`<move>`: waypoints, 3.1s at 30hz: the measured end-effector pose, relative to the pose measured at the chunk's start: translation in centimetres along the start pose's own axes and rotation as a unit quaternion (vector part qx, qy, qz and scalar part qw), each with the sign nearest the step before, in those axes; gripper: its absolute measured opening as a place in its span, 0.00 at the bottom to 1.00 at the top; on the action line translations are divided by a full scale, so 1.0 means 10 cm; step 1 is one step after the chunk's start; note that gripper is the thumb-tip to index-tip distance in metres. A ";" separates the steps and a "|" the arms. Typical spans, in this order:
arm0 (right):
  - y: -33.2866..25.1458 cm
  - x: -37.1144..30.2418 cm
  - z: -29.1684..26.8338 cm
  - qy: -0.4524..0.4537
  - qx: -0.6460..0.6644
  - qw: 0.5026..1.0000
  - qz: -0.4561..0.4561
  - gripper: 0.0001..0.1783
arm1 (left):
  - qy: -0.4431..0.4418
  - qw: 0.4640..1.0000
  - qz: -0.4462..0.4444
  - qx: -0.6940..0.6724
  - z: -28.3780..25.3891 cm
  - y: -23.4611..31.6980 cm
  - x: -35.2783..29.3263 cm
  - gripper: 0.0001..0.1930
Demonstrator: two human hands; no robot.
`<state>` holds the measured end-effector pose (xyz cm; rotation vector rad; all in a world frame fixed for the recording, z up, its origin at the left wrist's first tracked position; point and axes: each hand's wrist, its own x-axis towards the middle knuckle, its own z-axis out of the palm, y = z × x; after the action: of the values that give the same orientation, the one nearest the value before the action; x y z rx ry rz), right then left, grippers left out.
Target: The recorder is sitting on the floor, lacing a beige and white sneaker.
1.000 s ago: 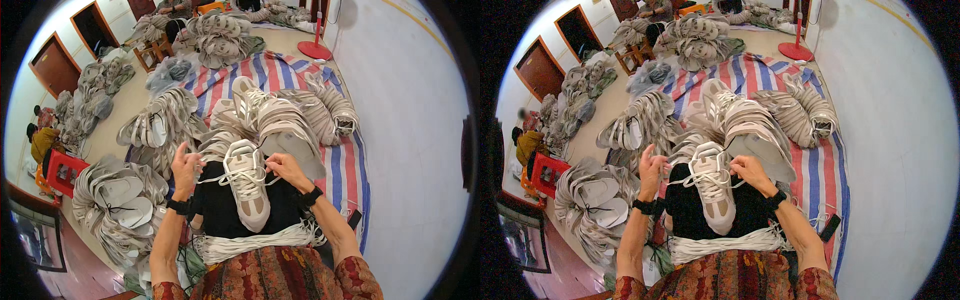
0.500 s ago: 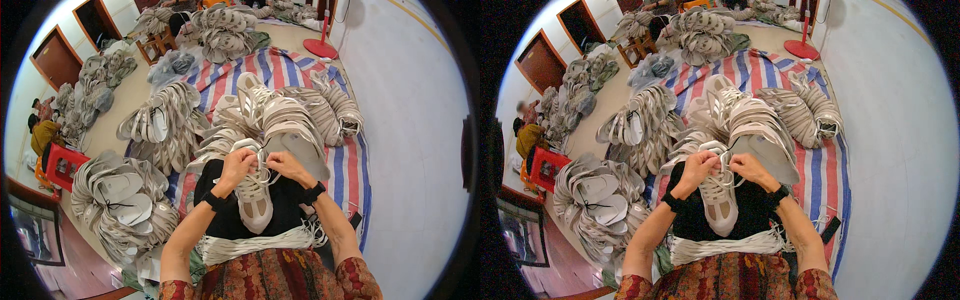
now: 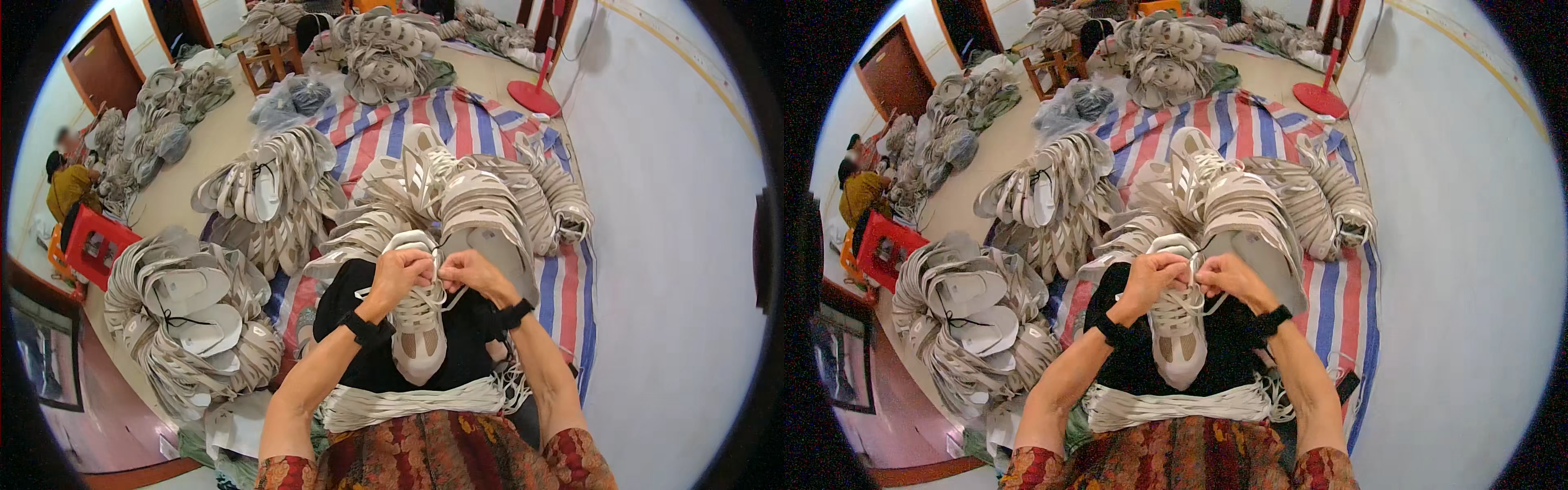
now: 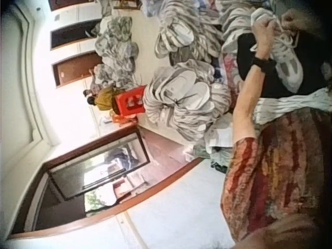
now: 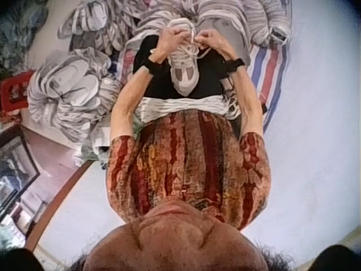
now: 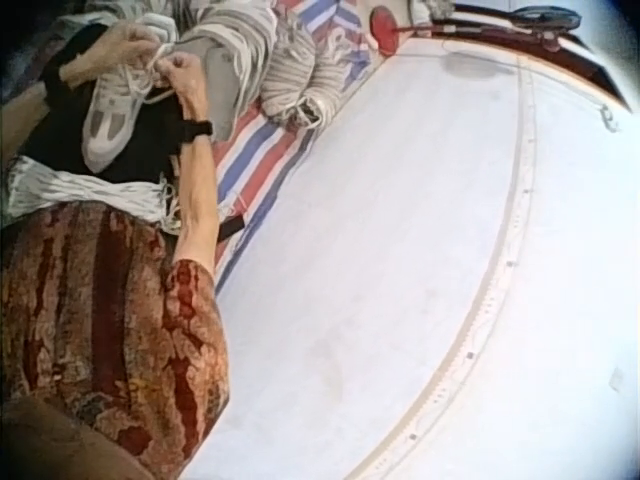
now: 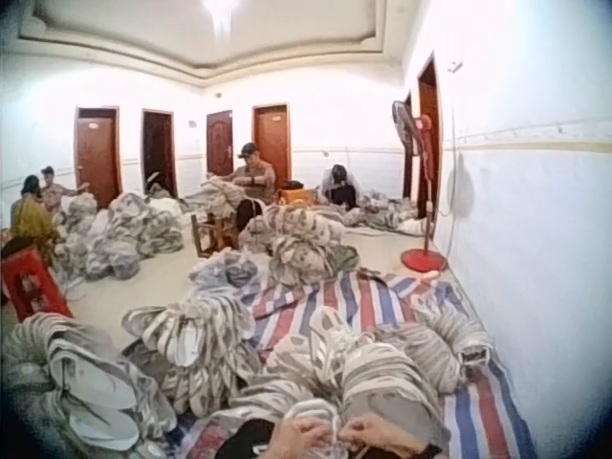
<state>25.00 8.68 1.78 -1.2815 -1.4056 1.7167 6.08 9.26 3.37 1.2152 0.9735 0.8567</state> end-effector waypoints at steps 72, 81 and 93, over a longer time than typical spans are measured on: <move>0.00 -0.22 0.27 0.231 -0.163 0.935 -0.214 0.07 | 0.042 0.817 0.331 0.470 0.00 -0.15 0.07 0.03; -0.03 -0.26 0.26 0.198 -0.302 0.900 -0.243 0.08 | 0.043 0.699 0.368 0.612 -0.06 -0.07 0.06 0.03; -0.16 -0.50 0.39 0.102 -0.450 0.853 -0.244 0.14 | 0.231 0.662 0.274 0.659 -1.30 -0.05 -0.51 0.06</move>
<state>23.06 3.23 4.85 -1.3012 -2.2612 0.5274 -7.88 9.09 2.59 2.7394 1.8169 0.9028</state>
